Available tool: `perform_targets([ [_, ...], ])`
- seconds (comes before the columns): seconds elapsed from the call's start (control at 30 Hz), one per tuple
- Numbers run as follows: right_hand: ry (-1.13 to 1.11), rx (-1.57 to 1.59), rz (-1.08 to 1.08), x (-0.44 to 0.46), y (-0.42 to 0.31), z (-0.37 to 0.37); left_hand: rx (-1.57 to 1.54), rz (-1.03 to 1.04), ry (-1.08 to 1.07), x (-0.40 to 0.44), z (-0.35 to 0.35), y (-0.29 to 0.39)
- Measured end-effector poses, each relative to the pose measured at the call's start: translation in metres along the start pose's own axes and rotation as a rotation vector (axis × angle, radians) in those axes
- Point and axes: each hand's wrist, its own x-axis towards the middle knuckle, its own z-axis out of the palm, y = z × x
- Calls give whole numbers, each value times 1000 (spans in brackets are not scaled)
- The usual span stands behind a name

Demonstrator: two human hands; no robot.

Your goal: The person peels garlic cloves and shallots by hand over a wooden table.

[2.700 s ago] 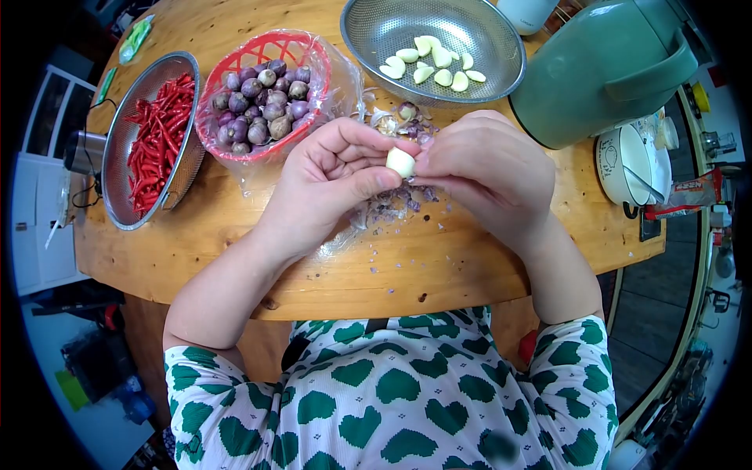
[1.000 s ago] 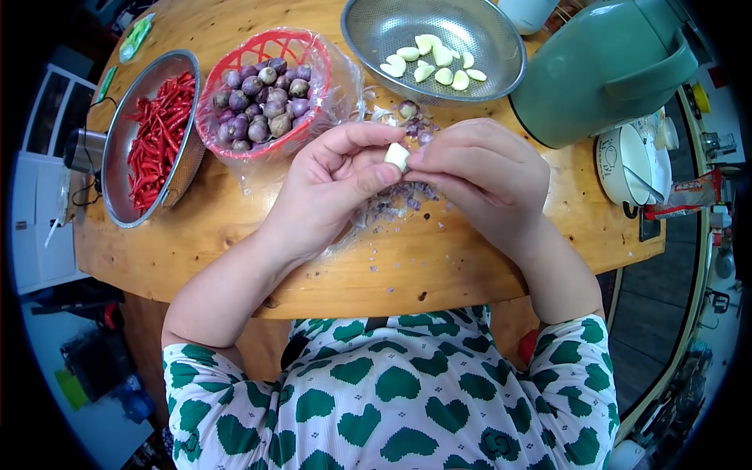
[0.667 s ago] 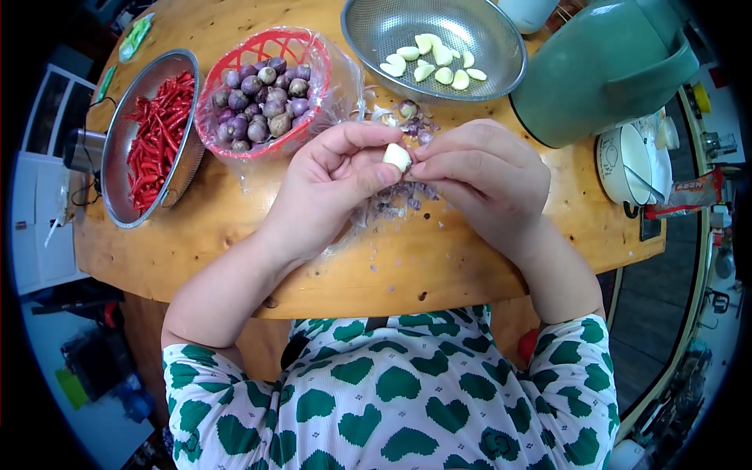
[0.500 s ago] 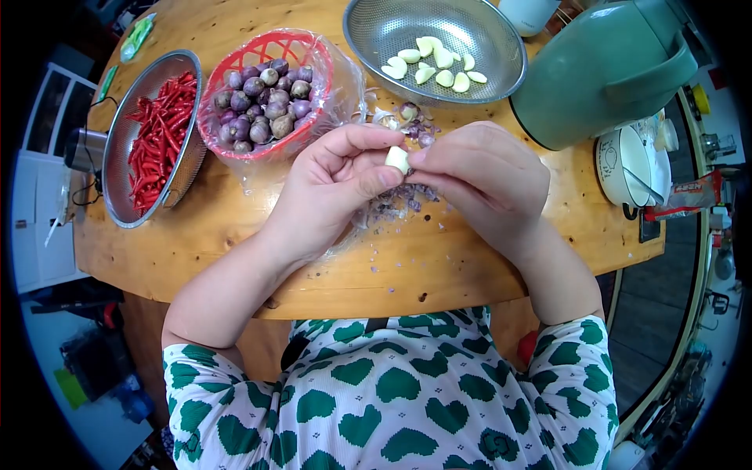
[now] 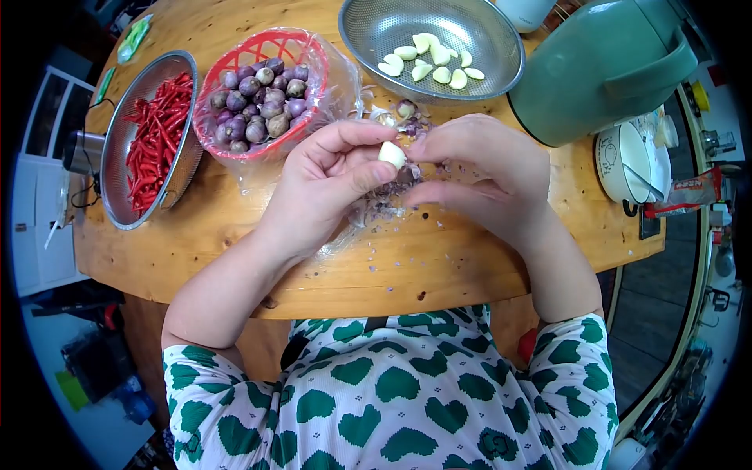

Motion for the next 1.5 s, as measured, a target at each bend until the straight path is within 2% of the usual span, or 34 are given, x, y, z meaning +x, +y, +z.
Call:
perform_targets([
  [0.07, 20, 11, 37, -1, -1, 0, 9, -3, -2, 0, 0, 2],
  [0.17, -28, 5, -32, -2, 6, 0, 126, 117, 14, 2, 6, -3],
  [0.37, -14, -69, -67, -1, 1, 2, 60, 71, 11, 0, 2, -4],
  [0.57, -134, -134, -120, 7, -3, -3, 13, -59, 104, -1, 2, -4],
  [0.67, -90, -96, -136, 6, -4, 1, -68, -30, 106, 3, 9, 1],
  [0.77, 22, -25, -41, 0, -3, 3, -41, -19, 124, 3, 4, -2],
  [0.87, 42, -3, 44, 1, -5, -2, 67, -67, 118, 0, 2, 0],
  [1.13, 38, -18, -70, -1, 3, 0, 103, -22, 41, -1, 1, -3],
  [1.37, 4, -35, -86, 1, 4, 2, 56, -67, 57, -1, -3, -2],
  [1.47, -3, 9, 21, -2, 4, -2, 29, -25, 56, 0, 2, -1],
  [1.5, -5, -11, -12, -2, 4, -2, 42, -26, 51, 0, 2, 0],
])
